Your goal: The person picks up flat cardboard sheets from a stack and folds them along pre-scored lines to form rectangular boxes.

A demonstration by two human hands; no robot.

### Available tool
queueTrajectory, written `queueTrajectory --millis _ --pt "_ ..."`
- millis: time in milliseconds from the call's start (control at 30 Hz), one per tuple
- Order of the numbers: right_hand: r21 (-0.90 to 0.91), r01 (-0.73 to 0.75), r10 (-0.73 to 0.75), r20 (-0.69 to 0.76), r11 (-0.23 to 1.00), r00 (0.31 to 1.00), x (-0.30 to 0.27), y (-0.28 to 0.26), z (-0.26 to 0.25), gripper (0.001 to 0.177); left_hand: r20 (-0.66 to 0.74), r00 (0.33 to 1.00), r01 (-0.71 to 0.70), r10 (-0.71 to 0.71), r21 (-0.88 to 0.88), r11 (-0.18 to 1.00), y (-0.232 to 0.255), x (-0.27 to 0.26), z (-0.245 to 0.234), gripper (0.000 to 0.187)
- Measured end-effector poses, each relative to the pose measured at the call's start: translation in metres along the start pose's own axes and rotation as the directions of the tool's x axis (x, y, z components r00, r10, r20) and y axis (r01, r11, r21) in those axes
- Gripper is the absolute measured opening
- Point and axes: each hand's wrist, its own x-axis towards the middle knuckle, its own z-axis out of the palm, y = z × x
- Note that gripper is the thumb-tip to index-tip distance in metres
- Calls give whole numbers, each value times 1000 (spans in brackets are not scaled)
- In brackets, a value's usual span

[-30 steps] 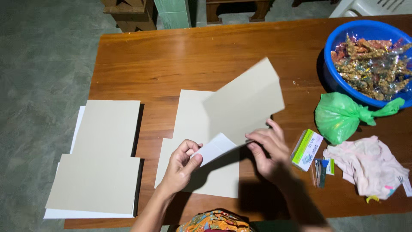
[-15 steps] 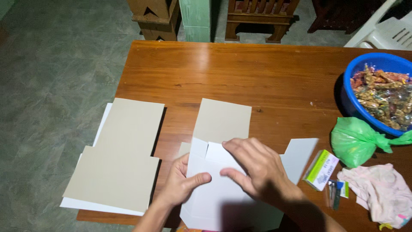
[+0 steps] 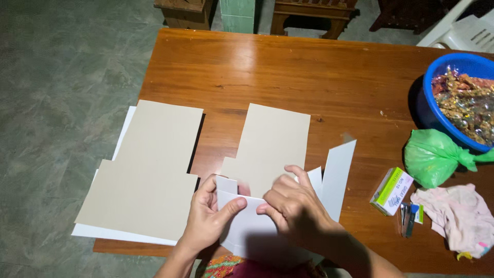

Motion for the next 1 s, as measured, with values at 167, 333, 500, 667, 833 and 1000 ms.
queueTrajectory --millis 167,333,500,667,833,1000 --pt "194 309 -141 -590 931 795 -13 17 -34 71 12 998 68 -67 -151 986 -7 7 -20 25" --pt "118 270 -199 -419 955 886 -9 25 -34 68 30 998 64 -60 -142 988 -10 13 -37 24" --pt "16 314 -295 -300 949 907 -4 24 -40 54 3 999 52 -52 -99 994 -6 15 -30 25" --pt "25 350 -336 -222 936 915 -1 23 -50 35 -135 911 -373 391 141 917 32 16 -2 68" --pt "-16 352 -347 -205 936 915 -1 19 -46 36 364 786 -505 499 844 181 49 21 -15 25" --pt "-133 393 -415 -316 910 853 -1 21 -39 27 177 984 -142 -25 858 494 41 22 -18 23"
